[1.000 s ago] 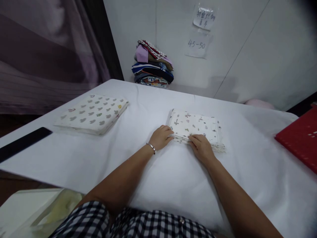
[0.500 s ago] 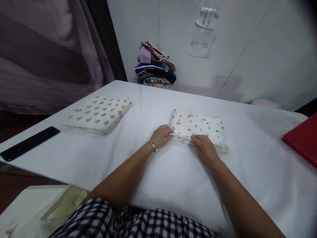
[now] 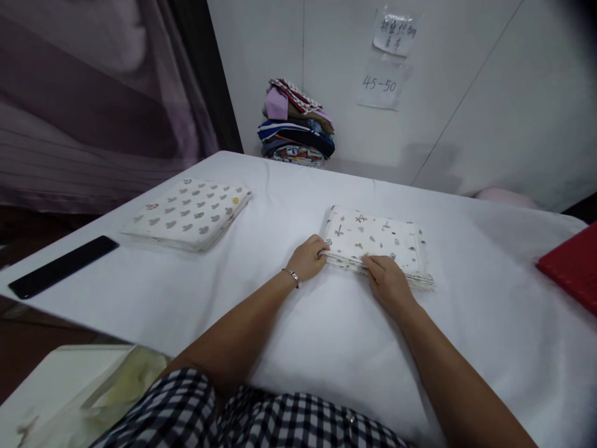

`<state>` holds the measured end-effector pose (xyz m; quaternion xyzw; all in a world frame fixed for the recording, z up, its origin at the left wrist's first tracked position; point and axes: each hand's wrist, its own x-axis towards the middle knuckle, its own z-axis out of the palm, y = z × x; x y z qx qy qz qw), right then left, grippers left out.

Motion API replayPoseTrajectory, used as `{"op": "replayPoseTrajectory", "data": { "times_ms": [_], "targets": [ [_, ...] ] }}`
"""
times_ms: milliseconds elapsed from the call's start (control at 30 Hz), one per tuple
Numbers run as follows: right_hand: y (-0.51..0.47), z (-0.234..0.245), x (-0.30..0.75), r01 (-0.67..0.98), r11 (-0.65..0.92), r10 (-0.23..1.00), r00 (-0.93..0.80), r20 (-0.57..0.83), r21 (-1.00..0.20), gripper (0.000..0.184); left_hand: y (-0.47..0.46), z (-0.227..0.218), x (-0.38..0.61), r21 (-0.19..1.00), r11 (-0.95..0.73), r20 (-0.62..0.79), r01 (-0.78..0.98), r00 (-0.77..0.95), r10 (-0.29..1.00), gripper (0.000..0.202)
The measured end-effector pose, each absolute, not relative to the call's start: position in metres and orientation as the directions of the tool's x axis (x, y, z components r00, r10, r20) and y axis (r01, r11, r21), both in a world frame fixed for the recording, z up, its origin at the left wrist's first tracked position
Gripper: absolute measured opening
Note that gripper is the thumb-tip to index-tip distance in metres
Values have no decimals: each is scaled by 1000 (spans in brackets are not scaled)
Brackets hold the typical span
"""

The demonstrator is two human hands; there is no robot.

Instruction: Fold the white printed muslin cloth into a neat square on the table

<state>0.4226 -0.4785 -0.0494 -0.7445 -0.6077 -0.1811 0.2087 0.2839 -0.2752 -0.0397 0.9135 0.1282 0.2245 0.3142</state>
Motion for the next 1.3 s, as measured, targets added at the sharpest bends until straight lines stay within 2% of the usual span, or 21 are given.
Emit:
{"op": "replayPoseTrajectory", "data": {
  "times_ms": [167, 267, 367, 467, 600, 800, 867, 933, 1033, 1100, 1133, 1200, 1300],
  "targets": [
    [-480, -49, 424, 979, -155, 834, 200, 514, -130, 38, -275, -41, 283, 611, -783, 330, 116, 862, 385, 22],
    [-480, -48, 424, 976, -157, 847, 212, 489, -151, 38, -275, -41, 282, 536, -834, 358, 131, 859, 365, 23],
    [-478, -48, 423, 976, -165, 846, 214, 488, -143, 37, -278, -40, 283, 415, -909, 460, 46, 851, 253, 27],
    [-476, -48, 421, 974, -185, 841, 226, 491, -132, 36, -281, -40, 285, 344, -937, 473, -57, 873, 121, 29],
    [-476, -44, 418, 973, -165, 832, 224, 507, -159, 34, -279, -43, 289, 326, -942, 425, -79, 902, 71, 21],
    [-501, -37, 425, 942, -157, 817, 293, 497, -297, 30, -275, -46, 291, 335, -938, 445, -92, 893, 72, 20],
    [-519, -39, 436, 910, -209, 780, 376, 501, -357, 25, -275, -46, 291, 334, -938, 451, -95, 890, 71, 21],
    [-539, -42, 451, 839, -300, 690, 519, 504, -454, 23, -275, -47, 292, 330, -939, 457, -95, 887, 71, 21],
    [-567, -46, 472, 628, -431, 410, 776, 479, -648, 26, -275, -48, 292, 324, -941, 469, -95, 880, 72, 22],
    [-577, -46, 482, 477, -438, 248, 879, 408, -762, 29, -274, -48, 293, 317, -943, 478, -99, 876, 69, 22],
    [-580, -46, 485, 418, -429, 216, 908, 359, -801, 31, -274, -48, 293, 313, -944, 482, -102, 874, 65, 22],
    [-581, -43, 487, 343, -426, 231, 936, 266, -837, 31, -273, -48, 293, 302, -947, 487, -106, 871, 58, 22],
    [-576, -37, 483, 302, -507, 299, 940, 164, -808, 30, -273, -48, 293, 292, -951, 485, -103, 873, 54, 22]
  ]
}}
